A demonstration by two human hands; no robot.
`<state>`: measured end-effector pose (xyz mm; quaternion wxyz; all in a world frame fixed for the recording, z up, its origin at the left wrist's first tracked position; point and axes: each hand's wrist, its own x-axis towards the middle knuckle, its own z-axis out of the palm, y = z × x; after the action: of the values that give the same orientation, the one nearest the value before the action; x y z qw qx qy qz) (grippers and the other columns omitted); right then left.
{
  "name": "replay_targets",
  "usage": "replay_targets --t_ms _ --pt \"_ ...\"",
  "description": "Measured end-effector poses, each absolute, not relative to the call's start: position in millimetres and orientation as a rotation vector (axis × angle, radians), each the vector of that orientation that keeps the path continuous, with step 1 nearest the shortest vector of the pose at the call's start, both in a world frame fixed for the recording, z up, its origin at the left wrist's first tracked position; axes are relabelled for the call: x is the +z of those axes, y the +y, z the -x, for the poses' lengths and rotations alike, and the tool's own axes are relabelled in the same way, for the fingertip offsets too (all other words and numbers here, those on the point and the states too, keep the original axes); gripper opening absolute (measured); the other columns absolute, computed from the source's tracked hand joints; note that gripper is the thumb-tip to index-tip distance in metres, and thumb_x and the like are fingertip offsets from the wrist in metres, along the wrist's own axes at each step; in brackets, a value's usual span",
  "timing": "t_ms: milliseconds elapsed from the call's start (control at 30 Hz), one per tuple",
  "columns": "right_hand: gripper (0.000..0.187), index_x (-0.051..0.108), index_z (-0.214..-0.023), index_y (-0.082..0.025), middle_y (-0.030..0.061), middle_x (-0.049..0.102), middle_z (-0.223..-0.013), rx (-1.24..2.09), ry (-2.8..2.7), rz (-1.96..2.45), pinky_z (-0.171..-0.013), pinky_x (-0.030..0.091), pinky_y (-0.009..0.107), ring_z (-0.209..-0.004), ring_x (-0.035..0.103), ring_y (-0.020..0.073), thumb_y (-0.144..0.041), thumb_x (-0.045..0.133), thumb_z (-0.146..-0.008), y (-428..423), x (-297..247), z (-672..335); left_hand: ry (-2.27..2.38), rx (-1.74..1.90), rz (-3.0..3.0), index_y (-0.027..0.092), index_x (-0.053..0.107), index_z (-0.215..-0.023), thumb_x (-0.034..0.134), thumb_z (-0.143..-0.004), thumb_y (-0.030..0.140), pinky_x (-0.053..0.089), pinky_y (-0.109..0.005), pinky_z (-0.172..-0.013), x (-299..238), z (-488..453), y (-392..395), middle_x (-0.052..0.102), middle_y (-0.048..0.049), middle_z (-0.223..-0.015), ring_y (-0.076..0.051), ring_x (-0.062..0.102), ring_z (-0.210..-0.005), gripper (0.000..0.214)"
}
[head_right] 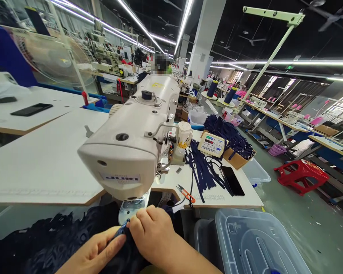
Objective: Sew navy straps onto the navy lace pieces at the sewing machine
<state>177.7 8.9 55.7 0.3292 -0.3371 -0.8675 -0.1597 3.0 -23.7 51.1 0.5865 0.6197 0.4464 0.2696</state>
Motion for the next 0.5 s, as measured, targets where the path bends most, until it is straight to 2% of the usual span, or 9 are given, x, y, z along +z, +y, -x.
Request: replay_targets --t_ms 67,133,233,300,400,500 --pt "0.020 0.058 -0.082 -0.020 0.0004 0.060 -0.064 -0.457 -2.243 1.005 -0.047 0.027 0.031 -0.056 0.048 0.0163 -0.024 0.046 -0.097 17.0 51.0 -172.7 1.414 0.741 -1.755 0.021 0.060 -0.087 0.035 -0.091 0.057 0.046 -0.025 -0.062 42.3 4.7 -18.8 0.062 0.0007 -0.072 -0.015 0.058 -0.067 0.044" --pt "0.023 0.061 -0.085 -0.022 0.0000 0.058 -0.061 -0.451 -2.186 1.129 -0.046 0.024 0.031 -0.055 0.048 0.0161 -0.030 0.044 -0.098 21.4 47.2 -171.5 1.731 1.001 -2.170 0.023 0.063 -0.101 0.042 -0.091 0.049 0.047 -0.029 -0.073 35.5 9.5 -15.1 0.068 -0.0021 -0.086 -0.020 0.063 -0.081 0.035" --pt "0.026 0.064 -0.083 -0.024 0.0000 0.054 -0.060 -0.350 -2.116 1.240 -0.047 0.025 0.029 -0.053 0.046 0.0152 -0.033 0.045 -0.098 20.5 41.5 -175.8 1.575 1.333 -2.614 0.026 0.056 -0.124 0.040 -0.095 0.027 0.035 -0.034 -0.102 30.6 6.1 -13.4 0.064 -0.0033 -0.122 -0.018 0.056 -0.113 0.033" --pt "0.024 0.064 -0.086 -0.025 0.0006 0.057 -0.066 -0.137 -2.102 1.247 -0.050 0.031 0.027 -0.058 0.051 0.0148 -0.031 0.045 -0.098 17.3 37.1 -181.4 1.357 1.330 -2.680 0.028 0.053 -0.128 0.034 -0.096 0.018 0.027 -0.032 -0.108 28.7 -1.3 -14.3 0.062 0.0003 -0.127 -0.013 0.053 -0.118 0.039" --pt "0.016 0.060 -0.103 -0.025 0.0006 0.064 -0.082 0.365 -1.999 1.206 -0.066 0.042 0.024 -0.074 0.059 0.0146 -0.028 0.045 -0.097 14.4 30.1 -188.9 1.355 1.293 -2.628 0.030 0.051 -0.130 0.038 -0.096 0.021 0.021 -0.030 -0.108 24.1 -11.7 -15.4 0.063 0.0036 -0.126 -0.010 0.054 -0.116 0.037" --pt "0.008 0.053 -0.098 -0.023 -0.0017 0.061 -0.079 0.678 -1.764 1.295 -0.068 0.045 0.023 -0.071 0.058 0.0134 -0.027 0.049 -0.093 18.2 25.9 -190.3 1.493 1.278 -2.617 0.033 0.050 -0.130 0.039 -0.097 0.026 0.019 -0.032 -0.106 19.3 -17.3 -14.1 0.064 0.0061 -0.123 -0.010 0.057 -0.112 0.036"
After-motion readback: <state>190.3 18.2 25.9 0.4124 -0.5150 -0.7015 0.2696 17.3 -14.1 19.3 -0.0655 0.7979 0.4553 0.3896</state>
